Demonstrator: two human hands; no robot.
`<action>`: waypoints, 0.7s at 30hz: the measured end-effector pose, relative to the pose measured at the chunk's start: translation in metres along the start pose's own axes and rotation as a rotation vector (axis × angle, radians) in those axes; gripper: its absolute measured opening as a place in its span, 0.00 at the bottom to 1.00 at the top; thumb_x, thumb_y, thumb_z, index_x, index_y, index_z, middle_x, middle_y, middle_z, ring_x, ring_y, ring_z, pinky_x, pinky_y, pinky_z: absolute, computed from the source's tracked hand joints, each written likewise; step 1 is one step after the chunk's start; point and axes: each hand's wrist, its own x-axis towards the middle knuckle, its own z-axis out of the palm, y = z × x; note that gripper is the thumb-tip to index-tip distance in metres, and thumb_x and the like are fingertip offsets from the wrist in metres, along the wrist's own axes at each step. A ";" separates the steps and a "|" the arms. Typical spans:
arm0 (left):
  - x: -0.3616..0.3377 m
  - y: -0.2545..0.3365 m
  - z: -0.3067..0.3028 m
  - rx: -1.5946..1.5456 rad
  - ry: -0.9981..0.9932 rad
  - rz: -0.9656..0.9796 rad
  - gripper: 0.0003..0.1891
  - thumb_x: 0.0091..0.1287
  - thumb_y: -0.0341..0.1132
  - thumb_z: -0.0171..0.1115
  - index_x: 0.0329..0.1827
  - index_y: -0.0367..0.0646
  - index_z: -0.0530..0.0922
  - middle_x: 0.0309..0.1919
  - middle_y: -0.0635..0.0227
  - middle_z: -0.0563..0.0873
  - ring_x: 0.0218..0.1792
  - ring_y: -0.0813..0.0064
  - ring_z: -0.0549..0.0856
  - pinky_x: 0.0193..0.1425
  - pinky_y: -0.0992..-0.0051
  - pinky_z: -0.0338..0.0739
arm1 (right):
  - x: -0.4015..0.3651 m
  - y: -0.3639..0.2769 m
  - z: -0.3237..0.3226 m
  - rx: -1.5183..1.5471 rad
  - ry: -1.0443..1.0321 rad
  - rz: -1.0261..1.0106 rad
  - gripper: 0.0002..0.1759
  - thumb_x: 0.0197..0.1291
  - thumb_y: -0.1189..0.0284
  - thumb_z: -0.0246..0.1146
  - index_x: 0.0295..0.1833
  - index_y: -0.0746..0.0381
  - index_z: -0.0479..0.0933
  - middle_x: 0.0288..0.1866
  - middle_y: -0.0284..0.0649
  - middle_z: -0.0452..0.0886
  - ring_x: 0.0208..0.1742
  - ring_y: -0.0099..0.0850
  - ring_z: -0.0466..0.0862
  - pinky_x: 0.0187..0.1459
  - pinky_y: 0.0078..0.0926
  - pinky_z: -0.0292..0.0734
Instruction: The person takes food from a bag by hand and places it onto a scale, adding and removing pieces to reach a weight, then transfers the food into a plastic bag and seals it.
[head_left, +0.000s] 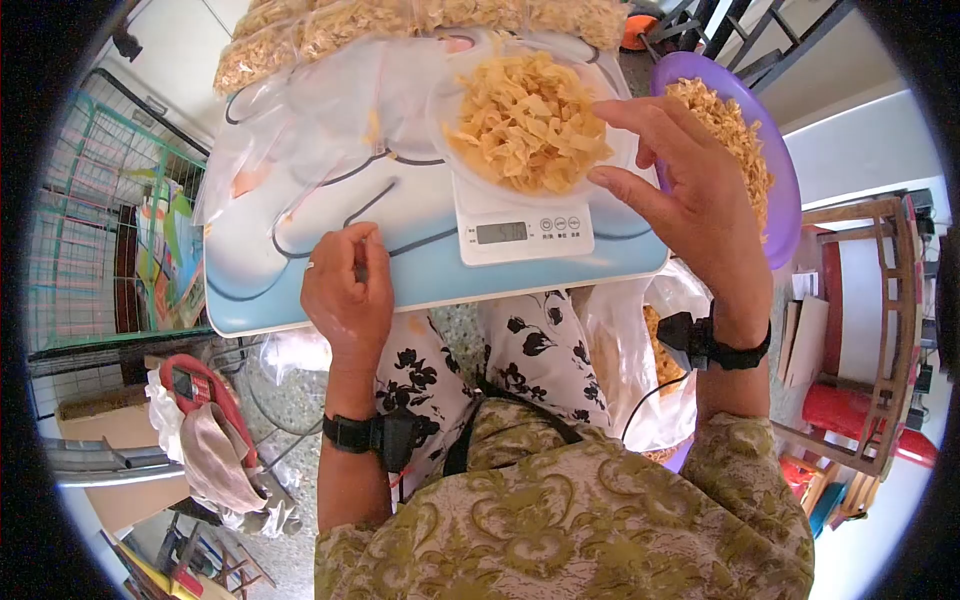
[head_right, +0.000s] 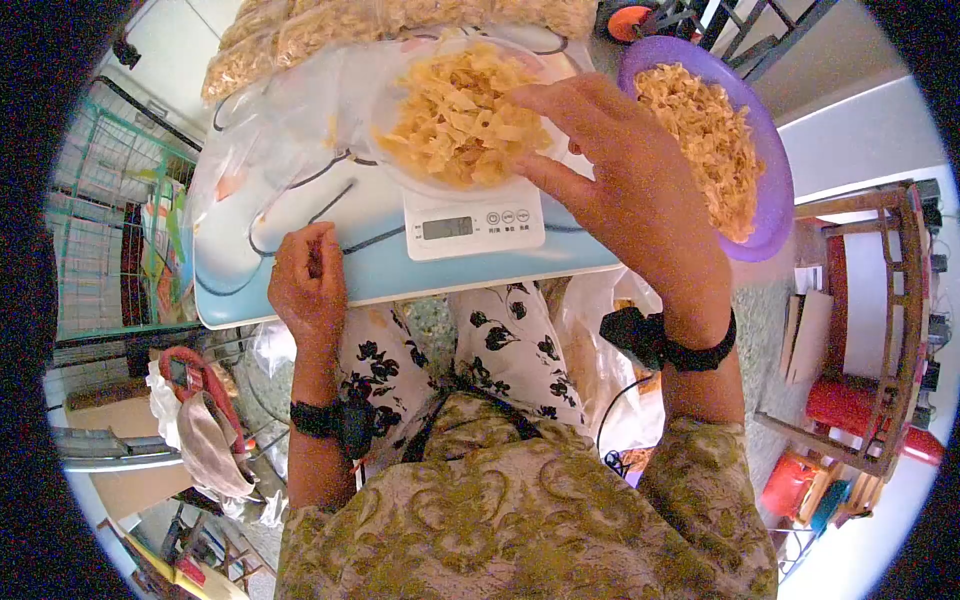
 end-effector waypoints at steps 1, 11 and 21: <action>0.000 0.000 0.000 -0.010 0.002 0.006 0.05 0.69 0.34 0.63 0.41 0.44 0.82 0.30 0.67 0.81 0.30 0.69 0.81 0.37 0.71 0.75 | 0.001 0.001 0.003 -0.023 0.018 -0.025 0.22 0.55 0.70 0.71 0.56 0.59 0.78 0.46 0.38 0.80 0.37 0.32 0.78 0.39 0.27 0.76; 0.000 0.000 0.003 -0.049 0.072 0.045 0.01 0.65 0.30 0.65 0.37 0.45 0.81 0.23 0.69 0.78 0.26 0.69 0.79 0.32 0.69 0.71 | 0.010 -0.010 0.028 -0.178 0.085 -0.003 0.21 0.52 0.70 0.73 0.52 0.60 0.79 0.43 0.38 0.78 0.36 0.34 0.78 0.36 0.29 0.75; 0.000 0.001 -0.001 -0.024 0.022 0.034 0.04 0.68 0.33 0.63 0.41 0.43 0.82 0.32 0.65 0.83 0.31 0.67 0.82 0.37 0.70 0.76 | 0.011 0.004 0.038 -0.067 0.125 -0.005 0.09 0.57 0.72 0.66 0.44 0.61 0.79 0.42 0.44 0.80 0.41 0.47 0.83 0.41 0.40 0.80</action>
